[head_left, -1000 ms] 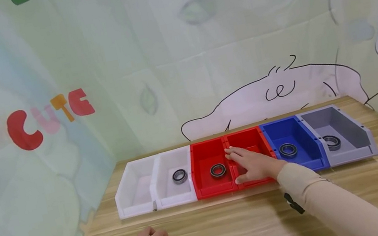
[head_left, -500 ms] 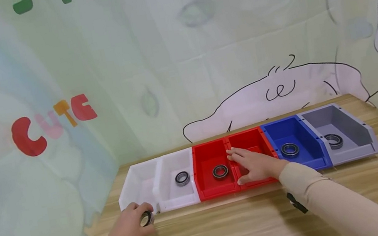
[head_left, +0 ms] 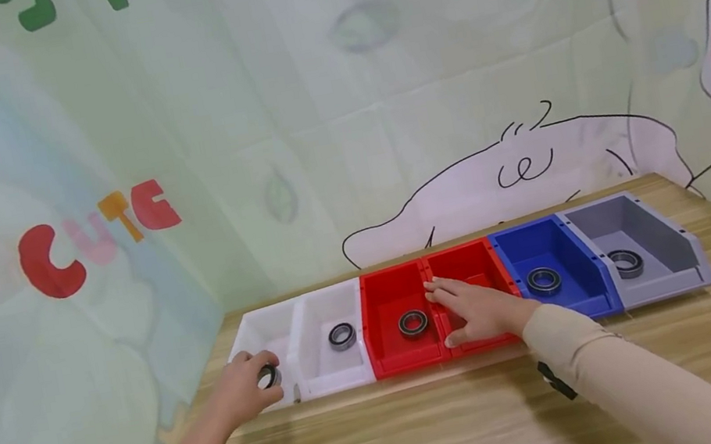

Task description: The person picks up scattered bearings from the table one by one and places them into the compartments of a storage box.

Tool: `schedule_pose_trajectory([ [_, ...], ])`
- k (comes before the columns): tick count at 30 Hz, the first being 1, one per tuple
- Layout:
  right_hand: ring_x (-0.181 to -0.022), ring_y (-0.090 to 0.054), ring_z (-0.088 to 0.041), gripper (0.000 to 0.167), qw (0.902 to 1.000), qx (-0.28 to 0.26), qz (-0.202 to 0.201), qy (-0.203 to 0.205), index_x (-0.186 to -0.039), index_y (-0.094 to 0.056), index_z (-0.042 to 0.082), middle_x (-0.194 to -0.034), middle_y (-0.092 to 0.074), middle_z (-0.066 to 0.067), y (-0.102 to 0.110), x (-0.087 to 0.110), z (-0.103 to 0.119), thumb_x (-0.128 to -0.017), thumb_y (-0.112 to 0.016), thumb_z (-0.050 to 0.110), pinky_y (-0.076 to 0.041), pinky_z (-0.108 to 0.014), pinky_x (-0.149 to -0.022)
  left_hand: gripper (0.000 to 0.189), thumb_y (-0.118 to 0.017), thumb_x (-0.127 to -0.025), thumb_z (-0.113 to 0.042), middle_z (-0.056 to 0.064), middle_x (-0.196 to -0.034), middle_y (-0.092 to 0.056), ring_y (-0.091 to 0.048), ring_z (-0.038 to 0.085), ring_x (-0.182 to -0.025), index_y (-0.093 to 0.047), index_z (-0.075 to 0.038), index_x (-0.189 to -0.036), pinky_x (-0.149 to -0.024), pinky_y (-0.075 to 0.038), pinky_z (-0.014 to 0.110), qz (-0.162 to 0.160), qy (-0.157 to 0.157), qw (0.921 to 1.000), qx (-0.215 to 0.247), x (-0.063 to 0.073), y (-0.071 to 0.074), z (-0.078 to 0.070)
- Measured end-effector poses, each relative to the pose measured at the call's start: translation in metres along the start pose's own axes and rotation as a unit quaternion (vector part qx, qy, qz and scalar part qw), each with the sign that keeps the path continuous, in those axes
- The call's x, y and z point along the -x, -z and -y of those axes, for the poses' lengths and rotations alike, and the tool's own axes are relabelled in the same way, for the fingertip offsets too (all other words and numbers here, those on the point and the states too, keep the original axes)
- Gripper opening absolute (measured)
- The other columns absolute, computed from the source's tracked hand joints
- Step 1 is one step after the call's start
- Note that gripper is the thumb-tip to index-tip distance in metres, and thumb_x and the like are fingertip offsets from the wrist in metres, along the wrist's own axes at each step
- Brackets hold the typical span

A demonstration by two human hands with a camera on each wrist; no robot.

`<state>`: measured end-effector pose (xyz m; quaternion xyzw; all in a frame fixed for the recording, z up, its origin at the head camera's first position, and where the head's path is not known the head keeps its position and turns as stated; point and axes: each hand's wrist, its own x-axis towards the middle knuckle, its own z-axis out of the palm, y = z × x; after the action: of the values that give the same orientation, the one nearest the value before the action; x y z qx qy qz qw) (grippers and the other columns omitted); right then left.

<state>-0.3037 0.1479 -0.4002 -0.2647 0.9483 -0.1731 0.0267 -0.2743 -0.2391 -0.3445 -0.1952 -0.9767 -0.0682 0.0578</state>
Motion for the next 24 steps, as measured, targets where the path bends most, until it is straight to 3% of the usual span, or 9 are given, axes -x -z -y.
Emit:
schedule_pose_trajectory([
  [8,-0.142,-0.017,-0.027,0.079,1.0,-0.006,0.002,-0.002,-0.144,-0.031,0.014,-0.154,-0.019,-0.003,0.003,0.001,0.002,-0.079,-0.068,0.041,-0.032,-0.046,-0.109,0.031,-0.064,-0.074,-0.019,0.01,-0.091,-0.057,-0.048,0.018,-0.071,-0.062,-0.008,-0.102,-0.065,-0.043,0.036,0.02,0.012,0.9997,-0.008,-0.024,-0.003,0.009],
  [24,-0.142,-0.016,-0.026,0.081,0.9999,-0.012,0.001,-0.009,-0.144,-0.029,0.016,-0.154,-0.017,-0.003,0.002,0.001,0.001,-0.078,-0.069,0.041,-0.032,-0.047,-0.108,0.042,-0.065,-0.073,-0.017,0.018,-0.094,-0.059,-0.056,0.028,-0.082,-0.061,-0.001,-0.112,-0.076,-0.047,0.045,0.02,0.036,0.999,-0.016,-0.054,-0.028,0.036],
])
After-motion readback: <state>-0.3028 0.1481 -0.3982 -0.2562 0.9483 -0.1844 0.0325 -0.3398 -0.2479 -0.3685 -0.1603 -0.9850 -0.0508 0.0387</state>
